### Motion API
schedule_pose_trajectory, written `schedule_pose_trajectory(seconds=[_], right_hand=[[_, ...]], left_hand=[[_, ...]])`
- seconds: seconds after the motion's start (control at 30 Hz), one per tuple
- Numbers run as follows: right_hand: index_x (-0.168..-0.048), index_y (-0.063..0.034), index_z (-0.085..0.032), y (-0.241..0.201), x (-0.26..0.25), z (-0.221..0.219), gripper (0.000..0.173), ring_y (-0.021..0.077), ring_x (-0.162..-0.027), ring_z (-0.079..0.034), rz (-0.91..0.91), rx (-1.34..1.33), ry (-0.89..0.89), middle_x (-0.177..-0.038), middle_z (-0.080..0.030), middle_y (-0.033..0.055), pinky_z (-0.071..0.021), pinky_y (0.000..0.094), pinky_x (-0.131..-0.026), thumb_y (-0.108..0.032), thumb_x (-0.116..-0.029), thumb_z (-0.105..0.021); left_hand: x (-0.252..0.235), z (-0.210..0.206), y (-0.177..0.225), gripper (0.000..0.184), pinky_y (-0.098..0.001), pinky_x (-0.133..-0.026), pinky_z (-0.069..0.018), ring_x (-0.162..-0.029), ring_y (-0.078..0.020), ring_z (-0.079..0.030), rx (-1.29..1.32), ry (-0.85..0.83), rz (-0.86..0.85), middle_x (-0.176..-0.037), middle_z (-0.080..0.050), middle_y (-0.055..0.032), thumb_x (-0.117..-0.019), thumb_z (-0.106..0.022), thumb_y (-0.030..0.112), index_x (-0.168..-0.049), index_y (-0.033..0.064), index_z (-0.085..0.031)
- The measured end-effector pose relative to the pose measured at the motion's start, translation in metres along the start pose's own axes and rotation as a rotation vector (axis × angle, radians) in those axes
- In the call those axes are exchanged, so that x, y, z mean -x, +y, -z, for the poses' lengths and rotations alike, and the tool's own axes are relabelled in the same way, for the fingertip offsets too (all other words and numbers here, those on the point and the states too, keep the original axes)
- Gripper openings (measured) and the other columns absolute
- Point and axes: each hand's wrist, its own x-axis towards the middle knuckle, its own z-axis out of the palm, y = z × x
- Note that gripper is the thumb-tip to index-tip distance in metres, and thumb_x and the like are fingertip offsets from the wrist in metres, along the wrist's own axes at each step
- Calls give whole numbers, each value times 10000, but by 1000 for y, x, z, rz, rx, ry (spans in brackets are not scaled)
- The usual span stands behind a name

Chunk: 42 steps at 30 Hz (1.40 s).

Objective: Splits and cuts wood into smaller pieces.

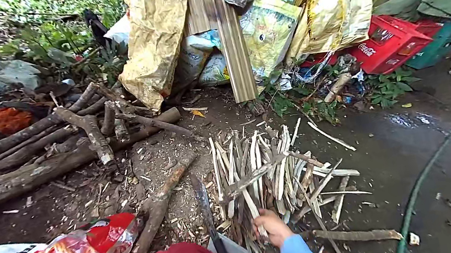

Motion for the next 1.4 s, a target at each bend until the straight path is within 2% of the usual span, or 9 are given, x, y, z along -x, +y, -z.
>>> schedule_pose_trajectory(seconds=[0.13,0.33,0.47,0.67,0.83,0.93,1.2,1.3,1.4], right_hand=[[-1463,29,-425,36,71,39,557,145,-575,-553,59,217,58,-923,-609,145,-501,304,-532,105,-934,-581],[-1472,42,-410,60,139,66,557,117,-543,-533,130,285,194,-919,-598,139,-485,279,-500,108,-941,-566],[-1449,45,-425,76,141,60,489,88,-501,-489,151,152,216,-844,-571,102,-445,238,-456,91,-977,-542],[-1513,-61,-464,47,189,49,569,306,-764,-641,85,890,37,-1120,-650,246,-553,494,-704,-9,-967,-615],[-1457,25,-481,19,239,44,571,101,-601,-595,636,767,86,-963,-674,117,-537,299,-534,-102,-916,-614],[-1456,28,-453,8,233,16,620,-9,-651,-608,955,652,57,-968,-672,10,-549,193,-578,-195,-904,-625],[-1485,36,-486,-17,192,-106,601,291,-1069,-705,1440,928,-119,-1280,-668,221,-601,470,-870,-48,-913,-653],[-1431,-11,-573,-11,216,-126,510,375,-1117,-662,1589,1046,101,-1321,-632,227,-560,538,-879,-136,-943,-651],[-1093,-76,-760,30,253,-125,170,259,-1014,-691,1615,964,-239,-1087,-723,136,-573,407,-875,-117,-976,-644]], left_hand=[[-53,-26,15,401,-557,-928,-557,-1037,-360,-706,124,16,-138,-1145,-713,-235,-938,-580,243,-1176,-58,-696],[-94,-55,44,324,-375,-1025,-527,-1126,-211,-675,447,-288,54,-1243,-674,-197,-1018,-567,106,-1289,-68,-610],[-85,-60,45,320,-429,-1063,-498,-1175,-270,-665,347,-377,130,-1300,-654,-222,-1049,-577,112,-1318,-58,-606],[-73,-64,23,322,-662,-1055,-453,-1205,-434,-638,48,-293,51,-1259,-673,-258,-1031,-630,161,-1294,-22,-657],[-76,-71,16,359,-674,-1040,-450,-1170,-460,-647,36,-275,18,-1207,-679,-288,-1066,-577,241,-1258,-52,-659],[-77,-77,26,390,-644,-1014,-467,-1112,-420,-673,151,-270,-1,-1146,-702,-263,-1087,-528,299,-1218,-34,-684],[-91,-86,56,627,-352,-913,-601,-1050,-164,-709,1146,-177,-16,-1251,-687,-77,-1042,-502,309,-1561,32,-286],[-83,-70,54,213,-328,-788,-634,-850,-137,-736,1377,-60,47,-967,-741,5,-1062,-442,182,-1253,100,-491],[-79,-56,37,141,-288,-737,-632,-779,-99,-724,1423,62,83,-856,-727,41,-1079,-395,156,-1095,148,-536]])
